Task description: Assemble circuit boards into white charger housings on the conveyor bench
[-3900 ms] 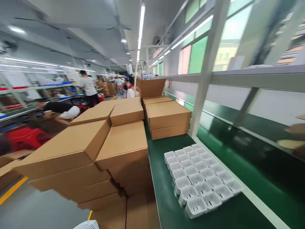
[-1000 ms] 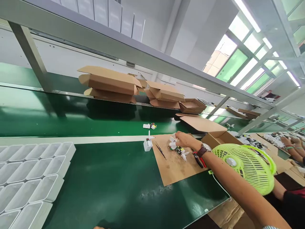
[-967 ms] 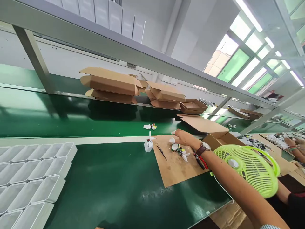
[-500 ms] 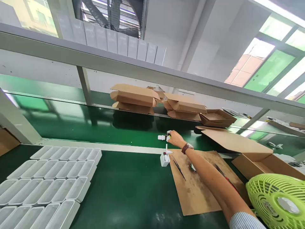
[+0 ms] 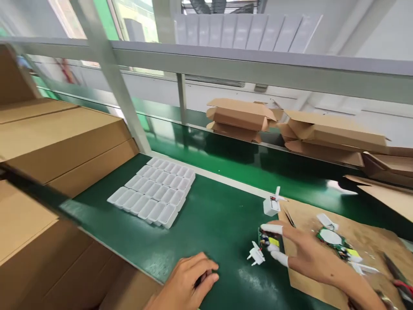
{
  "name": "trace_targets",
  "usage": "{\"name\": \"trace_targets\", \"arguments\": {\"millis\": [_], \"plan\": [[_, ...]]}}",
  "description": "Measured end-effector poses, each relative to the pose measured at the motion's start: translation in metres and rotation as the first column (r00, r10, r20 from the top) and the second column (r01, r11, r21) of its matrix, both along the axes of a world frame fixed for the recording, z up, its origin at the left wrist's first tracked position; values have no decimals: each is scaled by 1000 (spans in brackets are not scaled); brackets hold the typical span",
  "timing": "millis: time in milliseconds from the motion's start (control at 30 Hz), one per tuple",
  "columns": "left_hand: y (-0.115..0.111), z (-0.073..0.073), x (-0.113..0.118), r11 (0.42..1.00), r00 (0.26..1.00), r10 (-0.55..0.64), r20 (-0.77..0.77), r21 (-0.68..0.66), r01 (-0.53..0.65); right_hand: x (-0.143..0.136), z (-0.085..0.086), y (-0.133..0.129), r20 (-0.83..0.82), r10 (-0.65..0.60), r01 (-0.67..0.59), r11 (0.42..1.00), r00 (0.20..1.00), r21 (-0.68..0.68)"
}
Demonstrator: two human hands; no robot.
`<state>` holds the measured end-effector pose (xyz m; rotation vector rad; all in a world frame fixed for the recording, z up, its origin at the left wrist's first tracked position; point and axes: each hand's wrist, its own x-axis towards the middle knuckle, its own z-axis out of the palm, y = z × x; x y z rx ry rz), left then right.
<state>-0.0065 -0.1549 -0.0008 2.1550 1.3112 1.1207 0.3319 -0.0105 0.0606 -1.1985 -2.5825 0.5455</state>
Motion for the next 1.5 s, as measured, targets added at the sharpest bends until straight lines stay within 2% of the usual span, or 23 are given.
{"name": "trace_targets", "arguments": {"millis": [67,100,167,233,300,333,400,467,567,633,700,833,933,1033,1167,1267,1500], "plan": [[-4,12,-12,992,996,83,-45,98,-78,-29,-2,1,27,158,-158,987,987,-17],[-5,17,-22,975,983,162,-85,168,-146,-41,0,4,45,187,-187,982,981,0],[-6,25,-50,896,910,374,-180,325,-304,-58,5,9,89,120,-128,988,989,82],[-2,30,-82,803,772,555,-309,443,-399,-68,9,9,149,14,-34,991,989,132],[5,29,-109,772,666,615,-423,495,-399,-72,8,1,208,-40,16,993,977,116],[9,28,-118,776,645,612,-458,506,-377,-74,6,-4,217,-40,19,995,975,95],[16,27,-123,798,672,566,-477,520,-304,-75,-3,-17,171,-18,7,998,985,67],[22,30,-110,836,761,465,-452,507,-210,-75,-15,-26,79,-12,5,996,997,91],[37,36,-68,921,877,247,-413,382,-79,-72,-32,-30,3,-40,39,987,999,156],[55,38,-36,968,908,103,-406,253,3,-68,-38,-28,-23,-63,65,987,998,146],[82,37,-7,984,924,-16,-383,160,83,-63,-38,-27,-76,-76,82,993,994,87],[136,24,28,983,946,-129,-298,87,162,-50,-31,-30,-206,-104,102,995,973,-18],[153,11,34,980,966,-138,-220,111,165,-44,-31,-34,-259,-148,157,987,955,15],[149,1,27,987,981,-108,-158,102,126,-46,-37,-36,-237,-159,170,985,958,24],[134,-6,12,996,991,-53,-121,-74,44,-54,-43,-39,-121,-136,130,990,983,-53],[129,-9,8,987,995,-47,-90,-159,32,-54,-45,-41,-88,-141,136,989,986,-61],[128,-10,14,974,999,-46,7,-223,47,-47,-48,-43,-104,-115,131,978,988,162]]}}
